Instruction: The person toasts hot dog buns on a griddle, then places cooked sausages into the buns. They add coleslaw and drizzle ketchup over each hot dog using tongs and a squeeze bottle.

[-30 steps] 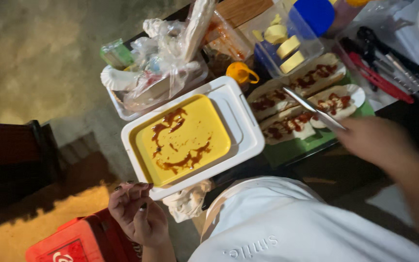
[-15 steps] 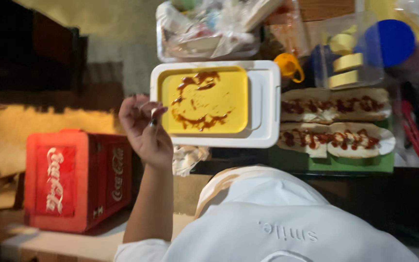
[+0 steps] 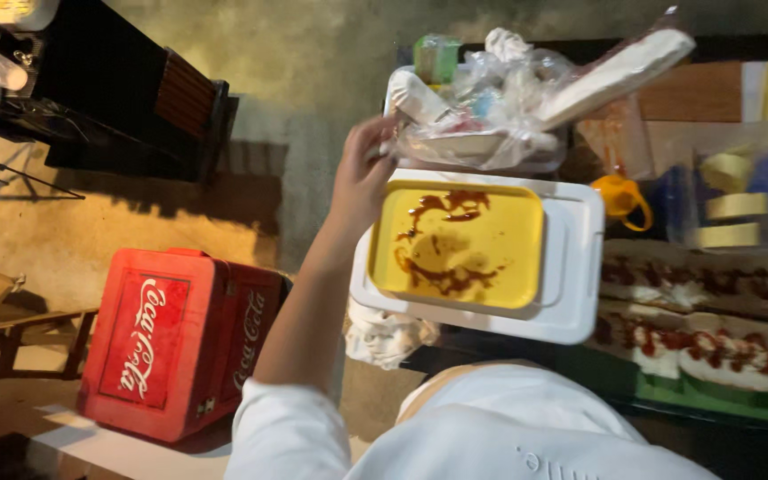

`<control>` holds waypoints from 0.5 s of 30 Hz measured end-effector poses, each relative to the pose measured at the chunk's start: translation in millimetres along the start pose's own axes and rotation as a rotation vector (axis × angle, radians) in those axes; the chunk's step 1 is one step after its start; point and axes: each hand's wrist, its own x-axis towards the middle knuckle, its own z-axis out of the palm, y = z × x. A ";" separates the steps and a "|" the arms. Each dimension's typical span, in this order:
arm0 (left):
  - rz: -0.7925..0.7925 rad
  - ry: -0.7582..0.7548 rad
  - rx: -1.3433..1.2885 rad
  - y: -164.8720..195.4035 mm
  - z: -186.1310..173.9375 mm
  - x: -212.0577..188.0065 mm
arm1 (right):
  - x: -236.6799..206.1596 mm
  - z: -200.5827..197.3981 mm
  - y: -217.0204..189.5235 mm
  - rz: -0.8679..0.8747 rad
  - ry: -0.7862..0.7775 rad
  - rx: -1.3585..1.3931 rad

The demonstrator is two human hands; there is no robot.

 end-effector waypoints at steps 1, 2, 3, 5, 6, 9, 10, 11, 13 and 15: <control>0.003 -0.013 0.009 -9.7 -3.6 20.3 | 11.5 9.2 -10.0 -0.045 -0.005 0.020; 0.001 -0.027 0.017 -19.3 -6.1 36.0 | 21.0 18.5 -22.9 -0.080 -0.014 0.028; 0.013 -0.032 0.042 -28.9 -7.7 44.3 | 31.0 26.4 -37.5 -0.116 -0.018 0.038; 0.057 -0.038 0.092 -46.2 -11.3 66.1 | 52.8 42.8 -75.5 -0.200 -0.073 -0.090; 0.048 -0.040 0.198 -53.4 -14.1 80.0 | 67.2 50.2 -97.2 -0.257 -0.092 -0.185; 0.053 -0.053 0.576 -73.4 -17.9 109.1 | 107.3 68.5 -169.1 -0.354 -0.148 -0.345; 0.094 -0.058 0.743 -79.4 -17.7 123.0 | 121.2 74.9 -191.8 -0.391 -0.164 -0.385; 0.136 -0.063 0.908 -84.7 -19.0 135.7 | 136.0 80.4 -211.0 -0.461 -0.178 -0.442; 0.127 -0.144 1.043 -93.9 -23.4 153.1 | 158.2 80.1 -234.9 -0.521 -0.178 -0.438; 0.095 -0.173 1.028 -101.4 -26.8 151.6 | 163.1 70.9 -239.2 -0.478 -0.154 -0.324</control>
